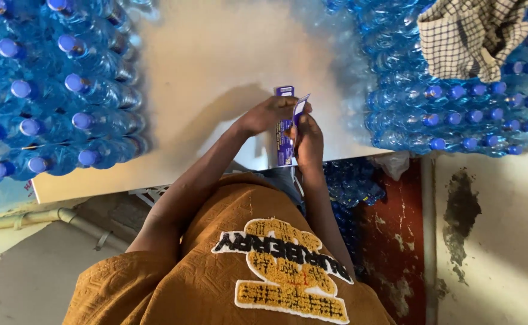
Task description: Manually applying adhesive labels to plastic water bottles
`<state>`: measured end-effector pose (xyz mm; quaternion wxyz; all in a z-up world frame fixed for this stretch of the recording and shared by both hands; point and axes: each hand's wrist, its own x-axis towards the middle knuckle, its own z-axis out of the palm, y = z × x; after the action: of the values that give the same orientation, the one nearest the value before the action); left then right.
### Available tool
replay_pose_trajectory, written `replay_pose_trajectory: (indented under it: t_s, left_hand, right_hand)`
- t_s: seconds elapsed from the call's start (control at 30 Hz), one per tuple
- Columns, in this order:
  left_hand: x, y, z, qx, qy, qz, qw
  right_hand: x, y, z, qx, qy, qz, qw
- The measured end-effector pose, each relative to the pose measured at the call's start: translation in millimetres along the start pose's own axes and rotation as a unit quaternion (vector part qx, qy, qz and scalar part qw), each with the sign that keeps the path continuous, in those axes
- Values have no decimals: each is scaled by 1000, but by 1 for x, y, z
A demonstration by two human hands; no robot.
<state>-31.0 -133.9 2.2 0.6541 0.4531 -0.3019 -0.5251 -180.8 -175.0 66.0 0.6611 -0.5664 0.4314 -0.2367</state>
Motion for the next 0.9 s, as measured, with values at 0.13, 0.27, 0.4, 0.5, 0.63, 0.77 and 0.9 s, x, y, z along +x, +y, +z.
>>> replay_pose_trajectory:
  t_s: [0.13, 0.27, 0.4, 0.5, 0.63, 0.77, 0.9]
  left_hand:
    - [-4, -2, 8, -171, -20, 25, 985]
    - [5, -19, -13, 4, 133, 54, 990]
    - [-11, 7, -12, 166, 205, 48, 963]
    - [-21, 32, -4, 114, 192, 43, 974]
    - [-28, 38, 3, 158, 205, 65, 964]
    - [-44, 59, 9, 257, 241, 89, 932]
    - [-50, 49, 2, 318, 261, 142, 900]
  right_hand:
    - [14, 29, -14, 96, -43, 35, 994]
    - [17, 5, -8, -49, 26, -44, 997]
    - [31, 3, -13, -88, 26, -147, 985]
    - [33, -7, 2, -83, 11, -155, 984]
    - [25, -20, 24, 69, -78, -124, 987]
    - [24, -21, 32, -25, -84, -163, 983]
    - [14, -32, 37, -48, -36, -179, 982]
